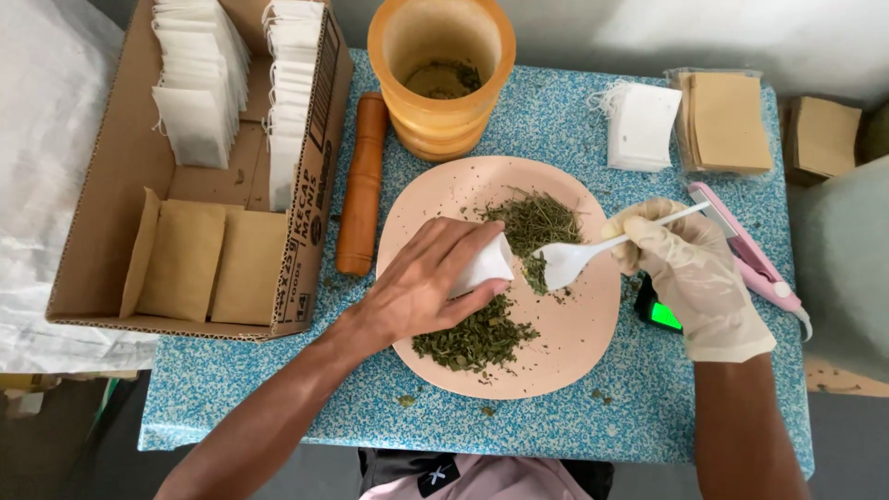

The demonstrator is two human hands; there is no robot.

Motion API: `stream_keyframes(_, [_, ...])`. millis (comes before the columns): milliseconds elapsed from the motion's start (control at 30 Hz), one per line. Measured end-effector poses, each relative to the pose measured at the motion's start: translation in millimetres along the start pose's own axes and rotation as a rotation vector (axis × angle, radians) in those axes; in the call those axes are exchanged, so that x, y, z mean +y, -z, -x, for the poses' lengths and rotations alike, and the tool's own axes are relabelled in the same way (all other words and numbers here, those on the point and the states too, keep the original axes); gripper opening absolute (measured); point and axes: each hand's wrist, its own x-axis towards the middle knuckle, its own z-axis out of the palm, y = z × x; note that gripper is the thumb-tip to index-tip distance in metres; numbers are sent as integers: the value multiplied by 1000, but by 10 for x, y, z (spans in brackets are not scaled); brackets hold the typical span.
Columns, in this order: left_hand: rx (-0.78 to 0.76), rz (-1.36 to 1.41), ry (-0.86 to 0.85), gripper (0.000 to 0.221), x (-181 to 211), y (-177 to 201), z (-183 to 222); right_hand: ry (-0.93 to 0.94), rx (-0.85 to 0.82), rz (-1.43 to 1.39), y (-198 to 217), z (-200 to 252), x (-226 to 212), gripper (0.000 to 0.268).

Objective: Filling small filter bags with dried herbal tea using a plastic spoon

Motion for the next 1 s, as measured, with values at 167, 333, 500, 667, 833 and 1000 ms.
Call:
stream_keyframes(167, [6, -44, -35, 62, 13, -14, -2, -14, 65, 22, -75, -66, -6, 21])
stream_keyframes(333, [-7, -83, -44, 63, -5, -77, 20, -25, 76, 58, -207, -109, -89, 21])
stream_keyframes(500, [-9, -59, -41, 63, 4, -91, 38, -46, 109, 145, -356, -95, -182, 18])
stream_keyframes(667, [4, -52, -36, 63, 24, -108, 44, -17, 147, 246, -604, -37, -350, 17])
stream_keyframes(833, [-25, 5, 18, 76, 51, -105, 55, -131, 268, 320, -906, -6, -606, 11])
stream_keyframes(1000, [-8, -7, 18, 75, 9, -152, 79, -217, 350, 456, -1085, -65, -619, 18])
